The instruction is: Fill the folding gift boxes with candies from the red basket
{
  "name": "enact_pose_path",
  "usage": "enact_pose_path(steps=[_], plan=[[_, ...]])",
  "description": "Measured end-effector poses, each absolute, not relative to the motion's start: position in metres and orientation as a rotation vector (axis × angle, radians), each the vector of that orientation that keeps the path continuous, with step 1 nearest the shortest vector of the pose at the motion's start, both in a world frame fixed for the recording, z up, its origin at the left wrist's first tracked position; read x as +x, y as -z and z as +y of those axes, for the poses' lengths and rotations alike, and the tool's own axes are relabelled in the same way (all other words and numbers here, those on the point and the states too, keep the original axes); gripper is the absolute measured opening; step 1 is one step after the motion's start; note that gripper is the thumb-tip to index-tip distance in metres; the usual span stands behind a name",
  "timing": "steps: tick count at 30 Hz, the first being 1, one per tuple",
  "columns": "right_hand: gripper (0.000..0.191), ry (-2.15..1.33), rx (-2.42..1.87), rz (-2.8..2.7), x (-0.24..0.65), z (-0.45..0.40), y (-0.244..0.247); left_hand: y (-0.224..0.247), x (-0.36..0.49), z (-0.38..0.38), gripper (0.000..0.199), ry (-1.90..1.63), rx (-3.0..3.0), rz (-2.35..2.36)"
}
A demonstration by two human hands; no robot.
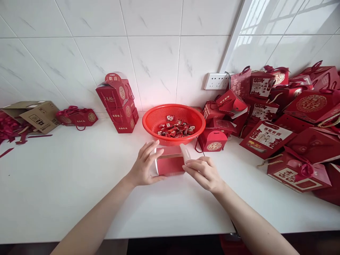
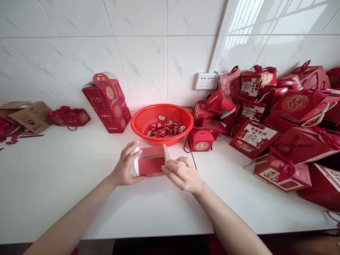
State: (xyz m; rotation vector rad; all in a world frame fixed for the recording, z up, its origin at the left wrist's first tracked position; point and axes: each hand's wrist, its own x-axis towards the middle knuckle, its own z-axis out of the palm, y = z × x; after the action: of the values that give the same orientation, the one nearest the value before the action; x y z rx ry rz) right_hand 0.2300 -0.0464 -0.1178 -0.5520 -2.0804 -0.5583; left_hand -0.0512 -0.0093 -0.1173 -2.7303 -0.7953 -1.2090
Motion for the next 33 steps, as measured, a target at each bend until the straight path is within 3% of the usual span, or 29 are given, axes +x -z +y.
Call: enact_pose_path(steps=[9,11,17,25,33], plan=[[0.036,0.422,-0.675,-1.968,0.228,-0.030,0.134,0.111,-0.049,-0.011,0.030,1.382,-2.505,-0.712],[0.036,0.397,-0.695,-1.960,0.230,-0.028,0.135,0.112,-0.050,-0.010,0.024,1.428,-2.461,-0.770],[0.031,0.192,-0.710,-2.010,0.232,-0.031,0.133,0.120,-0.057,-0.007,0.033,1.548,-2.571,-0.975],[0.012,-0.536,-1.085,-1.698,0.225,-0.031,0.127,0.124,-0.054,-0.004,0.052,1.371,-2.947,-1.093],[0.034,-1.113,-1.160,-1.544,0.217,-0.021,0.143,0.148,-0.036,-0.007,0.060,1.609,-3.354,-1.220]])
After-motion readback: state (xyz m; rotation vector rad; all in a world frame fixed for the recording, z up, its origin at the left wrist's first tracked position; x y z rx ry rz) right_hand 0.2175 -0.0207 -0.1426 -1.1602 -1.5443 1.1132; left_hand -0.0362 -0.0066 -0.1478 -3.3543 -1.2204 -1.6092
